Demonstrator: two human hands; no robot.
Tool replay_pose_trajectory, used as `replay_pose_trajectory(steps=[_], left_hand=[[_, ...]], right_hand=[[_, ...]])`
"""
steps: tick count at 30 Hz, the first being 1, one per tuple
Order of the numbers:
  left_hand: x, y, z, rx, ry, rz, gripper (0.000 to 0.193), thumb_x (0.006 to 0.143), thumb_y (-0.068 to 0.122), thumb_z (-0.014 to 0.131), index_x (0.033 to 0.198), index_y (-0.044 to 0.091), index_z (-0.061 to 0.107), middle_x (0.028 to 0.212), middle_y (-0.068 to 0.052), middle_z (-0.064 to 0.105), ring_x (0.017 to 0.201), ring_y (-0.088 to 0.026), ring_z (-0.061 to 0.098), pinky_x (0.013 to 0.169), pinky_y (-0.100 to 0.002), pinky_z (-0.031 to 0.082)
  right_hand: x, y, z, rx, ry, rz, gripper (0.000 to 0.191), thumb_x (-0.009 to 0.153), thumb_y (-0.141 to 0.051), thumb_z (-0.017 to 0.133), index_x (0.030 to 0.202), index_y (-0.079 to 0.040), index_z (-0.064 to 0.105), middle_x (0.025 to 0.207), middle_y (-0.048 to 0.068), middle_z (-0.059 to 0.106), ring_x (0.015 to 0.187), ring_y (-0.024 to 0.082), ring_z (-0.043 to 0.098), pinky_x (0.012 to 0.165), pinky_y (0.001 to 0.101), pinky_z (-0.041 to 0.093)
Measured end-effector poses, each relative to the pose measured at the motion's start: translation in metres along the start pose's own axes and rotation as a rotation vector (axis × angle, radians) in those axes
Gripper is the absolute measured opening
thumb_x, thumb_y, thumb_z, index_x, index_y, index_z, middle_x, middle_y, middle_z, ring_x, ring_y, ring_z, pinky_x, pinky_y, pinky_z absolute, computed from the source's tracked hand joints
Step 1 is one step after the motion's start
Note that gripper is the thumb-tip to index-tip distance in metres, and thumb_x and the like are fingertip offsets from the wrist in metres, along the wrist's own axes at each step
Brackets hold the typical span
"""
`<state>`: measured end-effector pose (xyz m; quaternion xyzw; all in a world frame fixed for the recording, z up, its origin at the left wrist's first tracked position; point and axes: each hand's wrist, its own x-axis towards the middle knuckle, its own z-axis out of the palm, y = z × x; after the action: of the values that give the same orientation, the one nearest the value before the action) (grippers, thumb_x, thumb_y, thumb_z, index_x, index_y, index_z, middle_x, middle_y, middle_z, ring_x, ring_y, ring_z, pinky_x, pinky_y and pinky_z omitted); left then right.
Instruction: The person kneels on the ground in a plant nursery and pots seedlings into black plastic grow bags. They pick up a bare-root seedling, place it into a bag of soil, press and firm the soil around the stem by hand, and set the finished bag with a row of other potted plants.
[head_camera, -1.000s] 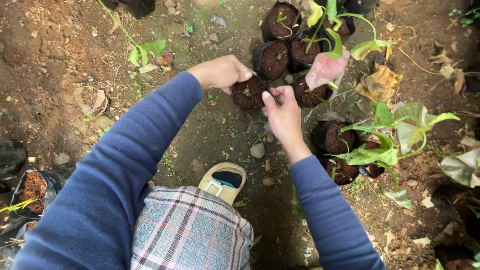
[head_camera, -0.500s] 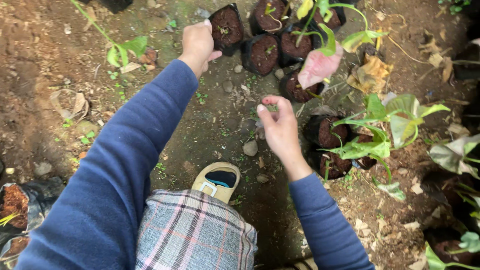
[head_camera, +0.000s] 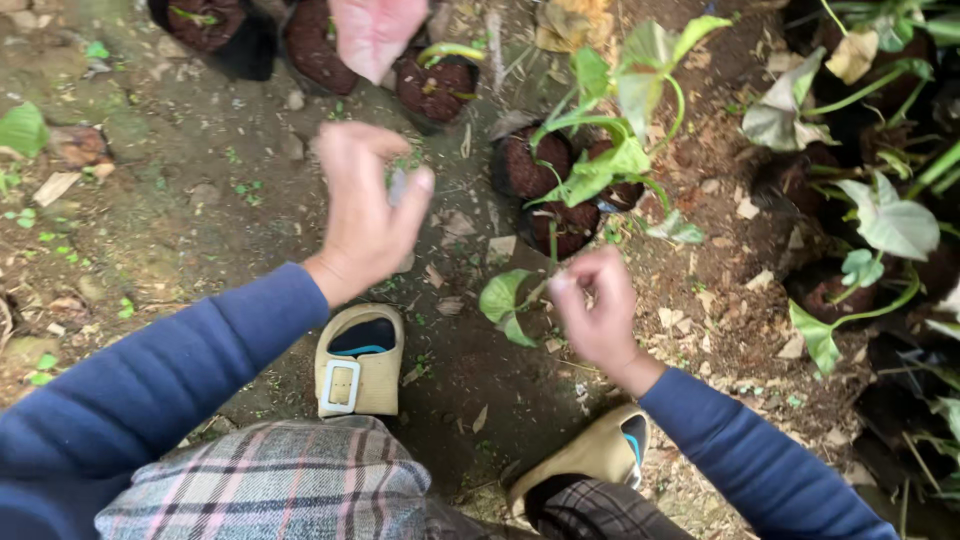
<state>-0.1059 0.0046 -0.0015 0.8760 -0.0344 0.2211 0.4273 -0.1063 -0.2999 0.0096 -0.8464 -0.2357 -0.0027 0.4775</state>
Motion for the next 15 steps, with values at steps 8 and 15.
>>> replay_pose_trajectory(steps=[8,15], left_hand=[[0.028,-0.007,0.092,-0.110,-0.459,-0.757,0.053,0.089,0.050,0.072,0.099,0.000,0.059,0.109,-0.018,0.059,0.101,-0.031,0.060,0.089,-0.042,0.049],[0.025,-0.035,0.142,-0.032,-0.415,-0.694,0.045,0.091,0.046,0.067,0.089,0.001,0.064,0.099,-0.023,0.066,0.107,-0.038,0.057,0.094,-0.048,0.047]], right_hand=[[0.012,0.080,-0.008,-0.011,0.067,0.469,0.036,0.103,-0.016,0.064,0.136,-0.008,0.051,0.084,0.004,0.066,0.070,0.008,0.060,0.061,0.0252,0.051],[0.038,0.082,0.000,0.006,0.093,0.563,0.030,0.101,-0.016,0.069,0.123,-0.005,0.054,0.075,0.006,0.070,0.062,0.010,0.064,0.058,0.0263,0.050]])
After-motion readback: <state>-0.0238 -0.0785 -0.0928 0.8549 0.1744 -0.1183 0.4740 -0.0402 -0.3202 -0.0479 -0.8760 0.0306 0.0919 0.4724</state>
